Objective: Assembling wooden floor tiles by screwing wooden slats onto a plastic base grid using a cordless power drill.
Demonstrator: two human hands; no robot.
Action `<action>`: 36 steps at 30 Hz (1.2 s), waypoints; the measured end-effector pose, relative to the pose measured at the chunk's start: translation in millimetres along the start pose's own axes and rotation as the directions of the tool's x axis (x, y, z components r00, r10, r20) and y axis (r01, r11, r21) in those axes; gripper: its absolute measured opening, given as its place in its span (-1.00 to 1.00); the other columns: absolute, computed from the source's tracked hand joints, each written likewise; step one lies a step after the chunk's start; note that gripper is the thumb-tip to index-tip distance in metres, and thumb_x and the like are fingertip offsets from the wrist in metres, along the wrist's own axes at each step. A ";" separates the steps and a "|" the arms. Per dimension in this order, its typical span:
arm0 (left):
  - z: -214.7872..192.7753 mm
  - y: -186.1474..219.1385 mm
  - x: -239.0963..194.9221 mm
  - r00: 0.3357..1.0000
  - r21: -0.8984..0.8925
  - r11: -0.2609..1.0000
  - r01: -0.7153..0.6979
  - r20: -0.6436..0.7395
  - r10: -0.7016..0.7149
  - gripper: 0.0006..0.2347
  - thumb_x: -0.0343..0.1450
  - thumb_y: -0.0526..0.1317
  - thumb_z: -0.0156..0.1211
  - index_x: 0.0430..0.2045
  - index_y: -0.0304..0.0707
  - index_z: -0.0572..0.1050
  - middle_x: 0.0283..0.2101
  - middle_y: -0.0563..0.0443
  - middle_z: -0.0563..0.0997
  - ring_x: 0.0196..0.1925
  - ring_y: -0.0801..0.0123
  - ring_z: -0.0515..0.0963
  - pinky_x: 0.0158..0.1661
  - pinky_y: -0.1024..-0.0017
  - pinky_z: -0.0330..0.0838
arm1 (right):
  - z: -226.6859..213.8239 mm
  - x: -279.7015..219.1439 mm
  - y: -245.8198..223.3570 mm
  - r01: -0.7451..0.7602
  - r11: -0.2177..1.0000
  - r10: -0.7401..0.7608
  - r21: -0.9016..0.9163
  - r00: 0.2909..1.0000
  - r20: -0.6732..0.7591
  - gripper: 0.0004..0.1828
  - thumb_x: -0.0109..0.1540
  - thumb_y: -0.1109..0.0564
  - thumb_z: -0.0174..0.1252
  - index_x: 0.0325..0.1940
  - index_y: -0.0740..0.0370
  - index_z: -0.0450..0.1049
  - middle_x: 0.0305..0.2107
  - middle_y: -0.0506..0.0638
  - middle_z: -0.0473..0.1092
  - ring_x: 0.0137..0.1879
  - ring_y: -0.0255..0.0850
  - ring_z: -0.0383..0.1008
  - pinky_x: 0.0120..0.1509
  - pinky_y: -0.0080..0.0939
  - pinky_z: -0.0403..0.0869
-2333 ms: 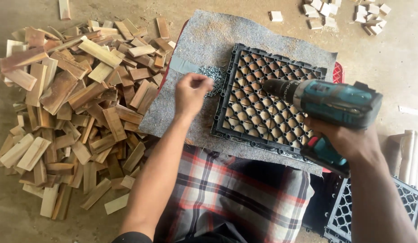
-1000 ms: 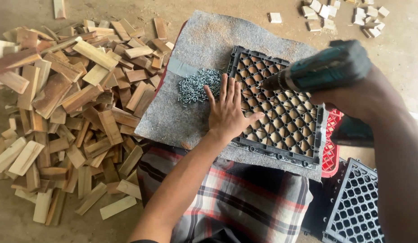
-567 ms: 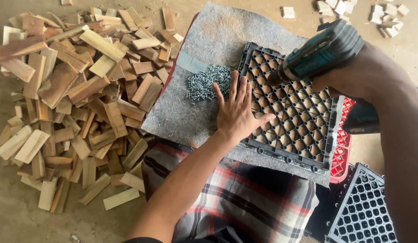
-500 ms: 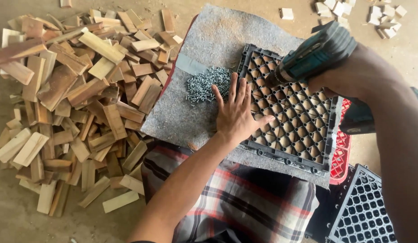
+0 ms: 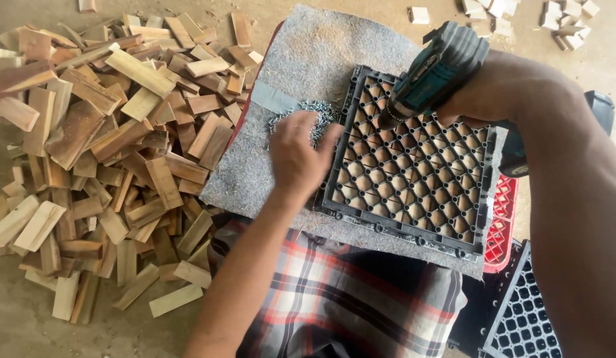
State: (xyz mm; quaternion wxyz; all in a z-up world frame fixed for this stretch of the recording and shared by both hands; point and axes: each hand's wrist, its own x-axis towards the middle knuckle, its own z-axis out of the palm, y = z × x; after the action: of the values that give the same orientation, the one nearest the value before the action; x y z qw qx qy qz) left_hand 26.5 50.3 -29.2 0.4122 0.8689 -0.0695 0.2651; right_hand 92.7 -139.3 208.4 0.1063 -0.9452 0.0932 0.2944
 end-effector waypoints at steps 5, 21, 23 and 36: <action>-11.6 -69.6 -2.9 0.955 0.328 0.912 0.247 0.079 -0.287 -0.71 0.37 -0.02 0.32 -0.07 -0.02 0.63 0.04 -0.02 0.56 0.06 0.09 0.43 0.02 0.07 0.31 | 6.5 -6.5 -2.8 0.069 0.943 -0.071 -0.325 0.997 0.006 -0.67 0.22 0.19 0.32 0.08 0.08 0.61 -0.10 0.12 0.56 0.05 0.02 0.51 0.31 0.03 0.43; -15.8 -29.6 12.9 0.949 -0.182 0.948 0.261 -0.131 -0.286 -0.87 0.59 -0.20 -0.06 -0.25 -0.28 0.34 -0.35 -0.09 0.55 -0.45 0.37 0.55 -0.53 0.45 0.55 | 63.1 -81.1 96.9 0.190 0.965 -0.130 0.180 0.944 -0.303 -0.40 0.16 0.32 0.25 0.29 0.04 0.41 -0.09 0.05 0.53 -0.16 -0.10 0.55 -0.22 -0.09 0.55; -13.8 6.2 19.8 0.832 -0.447 0.720 0.531 0.112 -0.544 -0.88 0.39 -0.17 0.24 -0.30 -0.14 0.50 -0.38 0.11 0.65 -0.34 0.43 0.65 -0.13 0.39 0.62 | 77.3 -74.2 128.0 0.732 0.674 -0.580 0.096 0.606 -0.544 -0.39 0.00 0.44 0.39 0.14 0.44 0.45 0.10 0.36 0.41 0.02 0.18 0.60 0.10 -0.05 0.63; 64.0 74.2 -9.0 0.591 -0.624 -0.568 0.536 0.758 -0.276 -0.78 0.34 -0.26 0.38 -0.28 -0.47 0.55 -0.26 -0.30 0.64 -0.31 0.18 0.67 -0.31 0.38 0.70 | 141.8 -86.1 164.3 0.551 0.711 -0.234 0.437 0.771 -0.593 -0.36 0.03 0.10 0.38 0.17 0.29 0.40 -0.03 0.17 0.52 0.00 -0.01 0.60 0.09 0.00 0.64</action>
State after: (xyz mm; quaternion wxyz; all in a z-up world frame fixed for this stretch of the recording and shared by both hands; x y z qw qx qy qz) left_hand 19.5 -47.0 -16.7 0.9657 0.1348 0.1163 -0.1891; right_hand -92.3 -250.9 120.0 0.4281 -0.9031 -0.0076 -0.0332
